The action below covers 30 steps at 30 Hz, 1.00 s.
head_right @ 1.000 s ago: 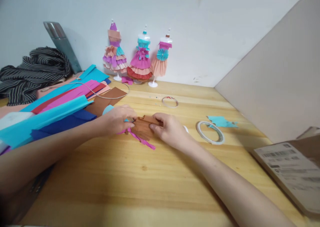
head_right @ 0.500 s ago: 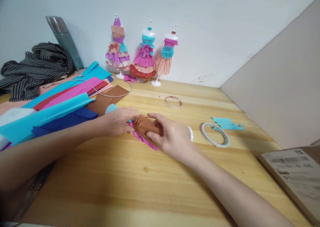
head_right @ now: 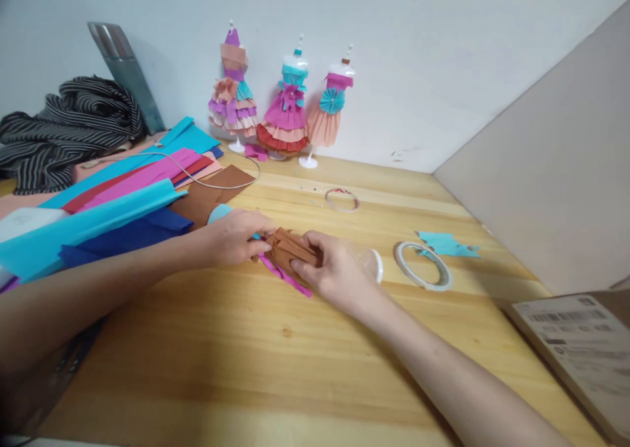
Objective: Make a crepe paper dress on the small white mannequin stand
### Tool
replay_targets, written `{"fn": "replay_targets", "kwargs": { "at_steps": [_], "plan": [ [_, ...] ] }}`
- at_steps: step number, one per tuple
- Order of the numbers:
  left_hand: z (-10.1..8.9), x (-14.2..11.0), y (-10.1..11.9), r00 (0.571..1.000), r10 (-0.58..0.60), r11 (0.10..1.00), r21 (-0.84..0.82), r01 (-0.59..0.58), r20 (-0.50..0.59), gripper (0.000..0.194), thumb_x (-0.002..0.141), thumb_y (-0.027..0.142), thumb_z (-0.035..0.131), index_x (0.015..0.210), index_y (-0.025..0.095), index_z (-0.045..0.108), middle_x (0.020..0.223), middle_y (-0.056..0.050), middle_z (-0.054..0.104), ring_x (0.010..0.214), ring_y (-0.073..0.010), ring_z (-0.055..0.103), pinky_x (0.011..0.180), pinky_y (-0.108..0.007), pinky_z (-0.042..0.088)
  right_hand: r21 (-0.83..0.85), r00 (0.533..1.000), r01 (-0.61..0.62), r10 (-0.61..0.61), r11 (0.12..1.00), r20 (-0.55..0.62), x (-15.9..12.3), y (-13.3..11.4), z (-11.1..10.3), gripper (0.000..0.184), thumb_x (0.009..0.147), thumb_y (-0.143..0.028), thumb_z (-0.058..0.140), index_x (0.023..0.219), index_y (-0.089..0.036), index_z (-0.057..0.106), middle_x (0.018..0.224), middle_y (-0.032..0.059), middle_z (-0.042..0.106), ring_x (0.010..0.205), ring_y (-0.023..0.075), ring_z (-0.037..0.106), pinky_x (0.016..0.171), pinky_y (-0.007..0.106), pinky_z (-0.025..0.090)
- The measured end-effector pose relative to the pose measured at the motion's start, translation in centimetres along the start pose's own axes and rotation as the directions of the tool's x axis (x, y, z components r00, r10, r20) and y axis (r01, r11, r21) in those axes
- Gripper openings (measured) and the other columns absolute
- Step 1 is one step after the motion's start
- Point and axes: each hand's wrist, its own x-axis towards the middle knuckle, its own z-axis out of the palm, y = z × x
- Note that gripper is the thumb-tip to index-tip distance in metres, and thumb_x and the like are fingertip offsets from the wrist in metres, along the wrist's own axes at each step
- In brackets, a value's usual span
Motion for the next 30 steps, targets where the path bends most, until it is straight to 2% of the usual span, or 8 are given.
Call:
{"fn": "replay_targets", "kwargs": {
  "at_steps": [4,8,13,16,19,23,27,30],
  "plan": [
    [0.7,0.1,-0.4,0.999,0.009,0.999,0.038,-0.007,-0.039,0.009,0.076,0.012,0.051,0.069,0.017,0.052,0.067,0.000,0.058,0.069,-0.0154,0.053,0.062,-0.026,0.033,-0.077,0.995,-0.039,0.031,0.996,-0.094,-0.1,0.0,-0.2,0.014,0.072,-0.031,0.056,0.065,-0.019,0.054,0.055,-0.0023,0.051,0.051,0.0115,0.045,0.045,0.022,0.030],
    [1.1,0.1,-0.7,0.998,0.033,0.994,0.104,-0.028,-0.051,0.009,0.076,0.011,0.049,0.072,0.018,0.053,0.075,-0.003,0.062,0.075,-0.0175,0.055,0.063,-0.027,0.035,-0.072,0.993,-0.057,0.049,0.996,-0.108,-0.2,0.0,-0.8,0.015,0.071,-0.032,0.056,0.063,-0.019,0.054,0.052,-0.0031,0.049,0.048,0.0102,0.041,0.044,0.021,0.027],
    [0.8,-0.3,-0.6,0.996,0.082,0.987,0.140,-0.076,-0.034,0.011,0.077,0.010,0.045,0.078,0.018,0.053,0.078,-0.004,0.062,0.076,-0.0180,0.056,0.065,-0.028,0.037,-0.017,0.997,-0.037,0.036,0.999,-0.066,-0.1,0.3,-1.2,0.015,0.070,-0.031,0.057,0.063,-0.019,0.058,0.051,-0.0027,0.049,0.048,0.0102,0.041,0.043,0.022,0.027],
    [0.6,-0.6,-0.3,0.994,0.113,0.989,0.098,-0.111,-0.006,0.002,0.078,0.018,0.052,0.080,0.018,0.052,0.080,-0.004,0.061,0.077,-0.0187,0.055,0.066,-0.029,0.038,0.017,0.997,-0.068,0.069,0.998,-0.026,0.0,0.4,-1.3,0.015,0.070,-0.032,0.058,0.064,-0.018,0.058,0.051,-0.0036,0.047,0.047,0.0099,0.039,0.043,0.022,0.026],
    [0.8,-0.6,-0.1,0.995,0.095,0.992,0.082,-0.095,0.004,0.016,0.079,0.030,0.059,0.085,0.017,0.051,0.085,-0.006,0.061,0.080,-0.0214,0.056,0.066,-0.031,0.040,0.086,0.994,-0.103,0.101,0.991,0.029,0.0,0.3,-1.5,0.019,0.071,-0.036,0.059,0.066,-0.018,0.058,0.054,-0.0032,0.047,0.050,0.0100,0.039,0.045,0.022,0.027],
    [1.4,-0.5,-0.1,0.999,0.034,0.995,0.089,-0.033,-0.009,0.010,0.079,0.021,0.057,0.085,0.018,0.050,0.087,-0.005,0.060,0.082,-0.0211,0.056,0.068,-0.031,0.041,0.165,0.988,-0.133,0.117,0.977,0.106,-0.2,-0.2,-1.6,0.026,0.070,-0.041,0.061,0.078,-0.016,0.061,0.066,-0.0004,0.055,0.058,0.0125,0.046,0.052,0.024,0.033],
    [1.7,-0.5,-0.1,0.999,0.009,0.997,0.071,-0.006,-0.038,0.011,0.081,0.022,0.056,0.089,0.018,0.050,0.088,-0.005,0.060,0.083,-0.0208,0.056,0.069,-0.031,0.042,0.186,0.983,-0.121,0.091,0.975,0.162,-0.3,-0.3,-1.7,0.029,0.066,-0.032,0.065,0.088,-0.015,0.062,0.075,0.0010,0.060,0.065,0.0146,0.051,0.057,0.025,0.038],
    [1.6,-0.6,0.1,0.998,0.019,0.996,0.085,-0.014,-0.059,0.012,0.081,0.021,0.057,0.091,0.018,0.051,0.091,-0.006,0.061,0.088,-0.0219,0.057,0.073,-0.033,0.044,0.230,0.984,-0.113,0.077,0.967,0.158,-0.4,0.1,-2.0,0.024,0.068,-0.030,0.064,0.086,-0.015,0.061,0.073,0.0002,0.058,0.063,0.0132,0.050,0.056,0.024,0.035]
  ]
}}
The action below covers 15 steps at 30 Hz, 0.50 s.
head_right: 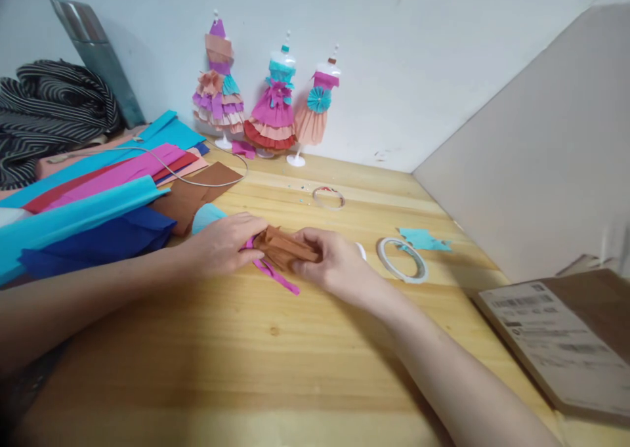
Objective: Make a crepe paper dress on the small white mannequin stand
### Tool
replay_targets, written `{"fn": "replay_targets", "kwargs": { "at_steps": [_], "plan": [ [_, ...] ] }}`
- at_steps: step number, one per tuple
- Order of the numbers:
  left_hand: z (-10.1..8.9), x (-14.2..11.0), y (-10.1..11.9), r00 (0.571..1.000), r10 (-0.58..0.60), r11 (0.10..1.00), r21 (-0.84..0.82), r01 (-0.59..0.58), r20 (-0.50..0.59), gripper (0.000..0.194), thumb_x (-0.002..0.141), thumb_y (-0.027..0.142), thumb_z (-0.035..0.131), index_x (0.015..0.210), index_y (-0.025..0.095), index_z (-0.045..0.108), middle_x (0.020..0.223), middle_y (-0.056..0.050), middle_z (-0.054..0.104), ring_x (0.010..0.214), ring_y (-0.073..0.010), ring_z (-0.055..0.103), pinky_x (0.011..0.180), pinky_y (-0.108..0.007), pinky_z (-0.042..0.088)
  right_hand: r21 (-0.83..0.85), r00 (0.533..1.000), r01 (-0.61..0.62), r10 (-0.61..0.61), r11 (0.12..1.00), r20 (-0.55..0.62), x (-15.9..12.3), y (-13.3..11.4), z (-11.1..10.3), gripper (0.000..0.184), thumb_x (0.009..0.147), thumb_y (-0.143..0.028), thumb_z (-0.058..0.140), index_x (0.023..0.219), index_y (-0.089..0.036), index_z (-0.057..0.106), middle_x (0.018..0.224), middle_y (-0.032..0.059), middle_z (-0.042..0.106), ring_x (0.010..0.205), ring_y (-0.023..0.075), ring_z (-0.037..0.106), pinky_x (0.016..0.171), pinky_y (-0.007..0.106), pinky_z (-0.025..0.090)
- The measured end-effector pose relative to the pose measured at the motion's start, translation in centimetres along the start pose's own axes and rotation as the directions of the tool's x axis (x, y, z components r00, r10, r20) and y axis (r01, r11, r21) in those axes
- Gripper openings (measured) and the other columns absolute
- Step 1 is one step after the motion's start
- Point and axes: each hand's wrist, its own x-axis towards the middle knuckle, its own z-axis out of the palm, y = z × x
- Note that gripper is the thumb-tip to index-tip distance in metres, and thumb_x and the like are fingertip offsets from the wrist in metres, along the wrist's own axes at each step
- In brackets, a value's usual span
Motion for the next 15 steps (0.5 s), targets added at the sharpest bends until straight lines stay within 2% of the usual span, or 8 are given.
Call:
{"fn": "replay_targets", "kwargs": {
  "at_steps": [4,6,8,11,13,15],
  "plan": [
    [-0.10,-0.10,0.23,1.000,-0.015,1.000,-0.015,0.015,-0.003,0.014,0.081,0.020,0.058,0.093,0.016,0.052,0.096,-0.010,0.062,0.092,-0.0250,0.059,0.077,-0.037,0.047,0.034,1.000,-0.030,0.030,0.999,0.003,-0.03,0.42,-0.40,0.022,0.070,-0.036,0.064,0.076,-0.015,0.060,0.063,-0.0027,0.052,0.055,0.0098,0.041,0.051,0.023,0.028],
    [0.04,-0.18,0.28,1.000,-0.005,1.000,-0.031,0.005,-0.024,0.024,0.081,0.018,0.058,0.104,0.015,0.052,0.104,-0.012,0.063,0.099,-0.0265,0.059,0.081,-0.039,0.048,0.050,0.999,-0.050,0.050,0.998,-0.009,0.01,0.42,-0.29,0.026,0.069,-0.039,0.065,0.074,-0.015,0.060,0.061,-0.0028,0.051,0.055,0.0098,0.041,0.051,0.024,0.027],
    [0.36,-0.30,0.24,0.995,0.033,0.999,-0.028,-0.036,-0.094,0.045,0.080,0.016,0.060,0.122,0.015,0.045,0.121,-0.014,0.059,0.112,-0.0271,0.056,0.091,-0.041,0.048,0.086,0.998,-0.055,0.057,0.995,-0.028,0.11,0.31,-0.07,0.028,0.068,-0.042,0.066,0.072,-0.015,0.060,0.059,-0.0032,0.051,0.053,0.0094,0.040,0.050,0.024,0.027],
    [0.79,-0.57,0.14,0.956,0.140,0.990,0.061,-0.129,-0.259,0.070,0.080,0.013,0.060,0.140,0.018,0.024,0.145,-0.018,0.040,0.134,-0.0279,0.041,0.105,-0.044,0.041,0.147,0.996,-0.056,0.067,0.987,-0.066,0.33,0.15,0.29,0.030,0.066,-0.045,0.067,0.067,-0.016,0.057,0.055,-0.0049,0.047,0.049,0.0080,0.035,0.048,0.024,0.022],
    [0.74,-0.76,0.18,0.903,0.247,0.966,0.159,-0.202,-0.352,0.063,0.084,0.011,0.055,0.140,0.018,0.025,0.150,-0.020,0.032,0.139,-0.0277,0.034,0.107,-0.045,0.039,0.177,0.994,-0.076,0.088,0.981,-0.063,0.50,0.12,0.48,0.034,0.065,-0.047,0.068,0.062,-0.017,0.054,0.051,-0.0057,0.044,0.046,0.0074,0.033,0.047,0.025,0.019],
    [0.40,-0.92,0.32,0.846,0.376,0.919,0.273,-0.285,-0.379,0.041,0.089,0.011,0.048,0.128,0.015,0.039,0.150,-0.021,0.033,0.140,-0.0272,0.033,0.106,-0.045,0.040,0.216,0.994,-0.099,0.105,0.971,-0.017,0.64,0.13,0.60,0.037,0.065,-0.049,0.068,0.059,-0.017,0.051,0.048,-0.0060,0.042,0.044,0.0069,0.032,0.046,0.025,0.017]
  ]
}}
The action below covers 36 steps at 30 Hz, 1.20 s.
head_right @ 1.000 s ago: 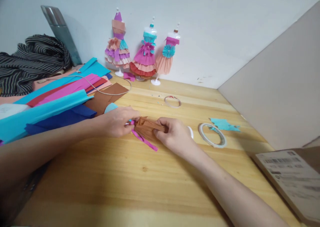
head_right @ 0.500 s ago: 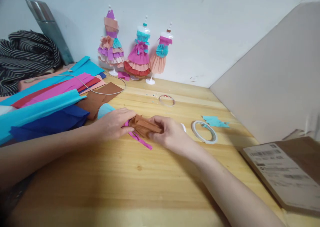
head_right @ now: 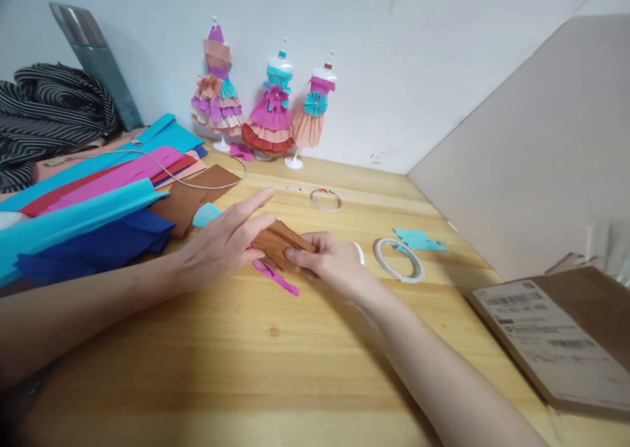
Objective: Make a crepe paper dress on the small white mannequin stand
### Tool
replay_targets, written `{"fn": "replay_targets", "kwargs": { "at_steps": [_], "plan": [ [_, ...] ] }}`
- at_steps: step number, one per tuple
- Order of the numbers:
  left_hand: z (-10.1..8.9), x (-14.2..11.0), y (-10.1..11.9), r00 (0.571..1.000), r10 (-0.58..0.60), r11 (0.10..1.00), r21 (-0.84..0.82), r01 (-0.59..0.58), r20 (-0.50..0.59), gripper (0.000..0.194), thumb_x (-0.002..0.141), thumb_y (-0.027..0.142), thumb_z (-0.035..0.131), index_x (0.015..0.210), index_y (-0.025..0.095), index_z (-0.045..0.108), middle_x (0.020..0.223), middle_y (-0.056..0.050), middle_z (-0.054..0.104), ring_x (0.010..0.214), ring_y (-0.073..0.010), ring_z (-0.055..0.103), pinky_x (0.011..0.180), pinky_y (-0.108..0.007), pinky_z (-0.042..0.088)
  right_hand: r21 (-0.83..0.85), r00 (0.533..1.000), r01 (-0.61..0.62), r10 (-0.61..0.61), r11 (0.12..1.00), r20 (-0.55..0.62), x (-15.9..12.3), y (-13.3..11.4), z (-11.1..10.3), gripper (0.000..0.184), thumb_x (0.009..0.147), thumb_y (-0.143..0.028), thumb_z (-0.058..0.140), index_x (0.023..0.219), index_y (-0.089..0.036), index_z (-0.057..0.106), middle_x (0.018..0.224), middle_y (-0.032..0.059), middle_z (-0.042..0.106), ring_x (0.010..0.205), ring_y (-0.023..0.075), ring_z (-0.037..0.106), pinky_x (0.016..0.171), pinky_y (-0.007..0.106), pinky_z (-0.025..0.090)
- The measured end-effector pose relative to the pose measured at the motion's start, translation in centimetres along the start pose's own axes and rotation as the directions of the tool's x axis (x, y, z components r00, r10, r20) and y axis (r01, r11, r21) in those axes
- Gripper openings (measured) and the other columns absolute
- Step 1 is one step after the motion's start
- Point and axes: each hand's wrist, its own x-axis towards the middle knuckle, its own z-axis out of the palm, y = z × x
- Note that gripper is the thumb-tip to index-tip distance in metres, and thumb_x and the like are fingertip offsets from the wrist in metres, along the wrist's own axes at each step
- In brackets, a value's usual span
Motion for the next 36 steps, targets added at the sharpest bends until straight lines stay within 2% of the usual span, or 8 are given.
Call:
{"fn": "replay_targets", "kwargs": {
  "at_steps": [5,10,14,16,18,21,26,36],
  "plan": [
    [-0.4,0.1,0.0,0.964,0.265,0.950,0.161,-0.266,0.029,0.018,0.092,0.011,0.043,0.083,0.013,0.058,0.136,-0.016,0.053,0.130,-0.0289,0.045,0.105,-0.043,0.040,0.073,0.998,-0.027,0.023,0.997,0.050,0.1,0.2,-0.3,0.037,0.065,-0.048,0.069,0.057,-0.017,0.051,0.047,-0.0046,0.044,0.042,0.0067,0.033,0.044,0.025,0.017],
    [0.9,-0.5,-0.4,0.992,0.092,0.983,0.150,-0.104,0.086,0.021,0.093,0.017,0.045,0.080,0.016,0.062,0.138,-0.011,0.052,0.133,-0.0254,0.042,0.104,-0.042,0.042,-0.047,0.998,0.016,-0.013,0.999,0.065,-0.1,0.3,-1.3,0.039,0.069,-0.051,0.066,0.060,-0.017,0.051,0.050,-0.0040,0.045,0.043,0.0066,0.035,0.043,0.025,0.021],
    [1.2,-0.7,-0.3,0.996,0.021,0.996,0.080,-0.028,0.088,0.019,0.091,0.018,0.048,0.078,0.014,0.062,0.130,-0.014,0.058,0.125,-0.0260,0.049,0.102,-0.043,0.045,-0.147,0.996,0.045,-0.056,0.988,-0.071,-0.7,0.4,-1.9,0.046,0.074,-0.051,0.063,0.101,-0.015,0.057,0.067,0.0009,0.058,0.049,0.0104,0.047,0.046,0.025,0.033],
    [1.1,-0.5,0.0,0.998,0.002,0.999,0.043,-0.005,0.063,0.018,0.090,0.015,0.050,0.077,0.013,0.062,0.124,-0.014,0.061,0.119,-0.0258,0.053,0.099,-0.042,0.047,-0.330,0.954,0.111,-0.194,0.938,-0.228,-1.2,0.6,-1.8,0.050,0.077,-0.048,0.061,0.115,-0.016,0.054,0.084,0.0066,0.064,0.057,0.0141,0.054,0.053,0.029,0.041],
    [1.0,-0.4,0.2,0.998,-0.039,0.999,0.002,0.039,0.046,0.017,0.089,0.013,0.050,0.075,0.013,0.061,0.120,-0.014,0.063,0.115,-0.0249,0.055,0.098,-0.041,0.047,-0.565,0.838,0.215,-0.448,0.797,-0.313,-1.9,0.6,-1.3,0.039,0.080,-0.042,0.060,0.109,-0.017,0.059,0.103,0.0125,0.063,0.072,0.0192,0.059,0.063,0.034,0.046],
    [0.9,-0.2,0.5,0.994,-0.095,0.994,-0.045,0.097,0.061,0.019,0.089,0.012,0.049,0.074,0.014,0.061,0.119,-0.014,0.064,0.113,-0.0239,0.056,0.099,-0.041,0.046,-0.758,0.685,0.379,-0.712,0.531,-0.156,-2.6,0.6,0.0,0.024,0.084,-0.038,0.059,0.098,-0.018,0.062,0.112,0.0145,0.059,0.096,0.0262,0.058,0.076,0.039,0.047],
    [0.9,-0.1,0.7,0.990,-0.113,0.991,-0.056,0.118,0.080,0.019,0.089,0.015,0.048,0.075,0.016,0.060,0.114,-0.012,0.064,0.109,-0.0227,0.056,0.097,-0.041,0.047,-0.858,0.640,0.398,-0.768,0.324,0.007,-2.3,1.1,1.8,0.026,0.084,-0.040,0.061,0.090,-0.015,0.064,0.088,0.0118,0.062,0.081,0.0244,0.052,0.069,0.039,0.044],
    [1.3,-0.4,0.3,0.993,-0.099,0.992,-0.069,0.102,0.058,0.016,0.088,0.012,0.051,0.074,0.014,0.059,0.112,-0.013,0.065,0.108,-0.0223,0.058,0.097,-0.042,0.048,-0.900,0.587,0.350,-0.809,0.260,-0.005,-1.2,2.3,1.9,0.013,0.085,-0.021,0.058,0.077,-0.016,0.066,0.077,0.0073,0.062,0.070,0.0181,0.050,0.061,0.032,0.037]
  ]
}}
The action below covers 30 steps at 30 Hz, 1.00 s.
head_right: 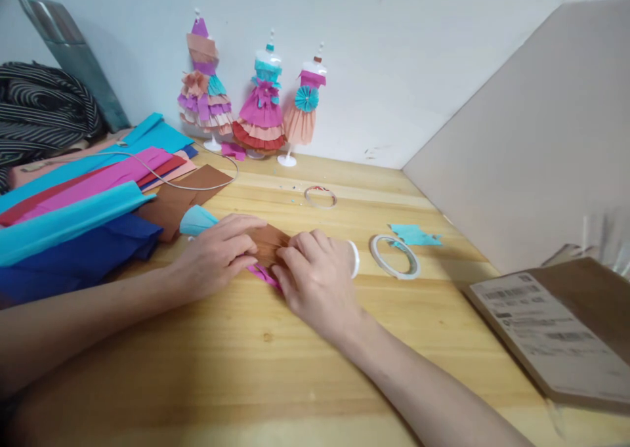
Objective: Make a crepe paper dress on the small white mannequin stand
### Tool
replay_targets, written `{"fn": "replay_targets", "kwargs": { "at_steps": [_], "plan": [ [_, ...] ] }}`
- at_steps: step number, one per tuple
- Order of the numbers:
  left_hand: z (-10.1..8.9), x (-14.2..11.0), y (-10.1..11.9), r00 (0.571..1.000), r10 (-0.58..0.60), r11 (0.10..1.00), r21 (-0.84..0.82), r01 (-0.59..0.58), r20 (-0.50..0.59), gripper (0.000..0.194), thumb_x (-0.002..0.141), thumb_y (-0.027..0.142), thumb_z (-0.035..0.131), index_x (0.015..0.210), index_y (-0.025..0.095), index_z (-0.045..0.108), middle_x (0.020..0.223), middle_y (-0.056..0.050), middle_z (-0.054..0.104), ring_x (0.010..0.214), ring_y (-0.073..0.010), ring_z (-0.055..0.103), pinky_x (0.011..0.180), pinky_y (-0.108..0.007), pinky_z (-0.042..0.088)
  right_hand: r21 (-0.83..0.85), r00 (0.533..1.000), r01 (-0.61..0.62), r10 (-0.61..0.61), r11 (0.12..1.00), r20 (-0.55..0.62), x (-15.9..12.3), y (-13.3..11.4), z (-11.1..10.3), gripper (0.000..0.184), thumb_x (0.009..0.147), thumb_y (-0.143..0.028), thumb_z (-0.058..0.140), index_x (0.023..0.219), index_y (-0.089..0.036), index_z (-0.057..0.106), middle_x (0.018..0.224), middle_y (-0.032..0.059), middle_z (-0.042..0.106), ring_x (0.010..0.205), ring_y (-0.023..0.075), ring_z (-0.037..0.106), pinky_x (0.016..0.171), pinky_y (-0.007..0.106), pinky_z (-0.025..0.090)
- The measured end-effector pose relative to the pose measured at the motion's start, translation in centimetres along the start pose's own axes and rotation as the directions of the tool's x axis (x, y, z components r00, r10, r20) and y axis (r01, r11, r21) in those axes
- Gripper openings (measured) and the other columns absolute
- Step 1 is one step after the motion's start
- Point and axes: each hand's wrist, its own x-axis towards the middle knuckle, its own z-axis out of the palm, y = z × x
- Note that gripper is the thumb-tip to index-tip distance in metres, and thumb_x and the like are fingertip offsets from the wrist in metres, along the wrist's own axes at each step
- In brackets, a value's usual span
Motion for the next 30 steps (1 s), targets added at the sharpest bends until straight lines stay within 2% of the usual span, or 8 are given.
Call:
{"fn": "replay_targets", "kwargs": {
  "at_steps": [7,10,13,15,18,21,26,30],
  "plan": [
    [0.2,-0.1,-0.1,0.999,0.011,1.000,0.014,-0.011,-0.030,0.017,0.088,0.012,0.050,0.073,0.015,0.058,0.107,-0.012,0.066,0.103,-0.0204,0.059,0.093,-0.038,0.050,0.055,0.999,0.029,-0.026,0.998,-0.041,-0.2,0.1,-0.3,0.013,0.084,-0.015,0.057,0.073,-0.016,0.063,0.074,0.0067,0.063,0.069,0.0174,0.052,0.062,0.032,0.038],
    [0.3,-0.1,-0.1,0.999,0.009,1.000,0.005,-0.008,-0.040,0.019,0.089,0.011,0.050,0.072,0.015,0.057,0.106,-0.011,0.067,0.102,-0.0199,0.060,0.092,-0.036,0.050,0.143,0.988,-0.152,0.148,0.978,0.039,0.0,0.3,-1.6,0.010,0.084,-0.023,0.057,0.076,-0.017,0.059,0.070,0.0051,0.062,0.065,0.0171,0.055,0.058,0.030,0.039],
    [0.3,-0.1,-0.1,0.999,0.031,0.999,0.010,-0.031,-0.042,0.020,0.088,0.010,0.050,0.070,0.015,0.057,0.104,-0.011,0.068,0.103,-0.0202,0.060,0.093,-0.036,0.050,0.284,0.858,-0.496,0.412,0.820,0.308,0.3,0.7,-2.4,0.013,0.081,-0.029,0.057,0.073,-0.020,0.053,0.052,-0.0027,0.053,0.047,0.0124,0.048,0.046,0.025,0.033],
    [0.2,-0.1,-0.1,0.999,0.038,0.999,0.020,-0.037,-0.036,0.020,0.088,0.010,0.050,0.070,0.015,0.057,0.104,-0.011,0.068,0.103,-0.0204,0.060,0.094,-0.036,0.050,0.409,0.764,-0.636,0.459,0.655,0.452,0.5,0.9,-2.3,0.018,0.077,-0.033,0.060,0.069,-0.021,0.049,0.048,-0.0050,0.050,0.041,0.0102,0.045,0.042,0.024,0.030],
    [0.1,0.0,0.0,0.999,0.032,0.999,0.029,-0.031,-0.032,0.019,0.088,0.009,0.051,0.070,0.015,0.057,0.105,-0.011,0.068,0.102,-0.0203,0.061,0.093,-0.036,0.050,0.553,0.683,-0.729,0.471,0.403,0.558,0.8,0.9,-1.6,0.028,0.071,-0.040,0.065,0.066,-0.021,0.046,0.048,-0.0060,0.050,0.036,0.0086,0.045,0.038,0.022,0.031],
    [0.1,-0.1,0.0,0.999,0.038,0.999,0.025,-0.037,-0.039,0.019,0.087,0.009,0.052,0.070,0.015,0.056,0.105,-0.011,0.067,0.103,-0.0201,0.060,0.093,-0.035,0.050,0.603,0.620,-0.763,0.523,0.230,0.585,0.9,0.8,-0.9,0.033,0.066,-0.044,0.070,0.069,-0.020,0.048,0.048,-0.0068,0.051,0.033,0.0075,0.046,0.035,0.020,0.029],
    [0.1,-0.1,0.0,0.998,0.051,0.998,0.024,-0.051,-0.038,0.019,0.088,0.010,0.050,0.071,0.014,0.057,0.105,-0.011,0.067,0.102,-0.0201,0.059,0.093,-0.036,0.050,0.636,0.589,-0.753,0.603,0.169,0.538,1.0,0.8,-0.3,0.032,0.064,-0.043,0.072,0.069,-0.018,0.052,0.048,-0.0067,0.053,0.031,0.0058,0.046,0.034,0.018,0.025],
    [0.1,-0.1,0.0,0.999,0.043,0.999,0.031,-0.042,-0.018,0.021,0.089,0.011,0.049,0.070,0.015,0.058,0.104,-0.011,0.067,0.101,-0.0199,0.060,0.093,-0.038,0.050,0.656,0.550,-0.748,0.649,0.104,0.525,1.2,1.0,-0.4,0.032,0.062,-0.041,0.072,0.072,-0.017,0.054,0.061,-0.0018,0.064,0.031,0.0057,0.048,0.033,0.018,0.025]
  ]
}}
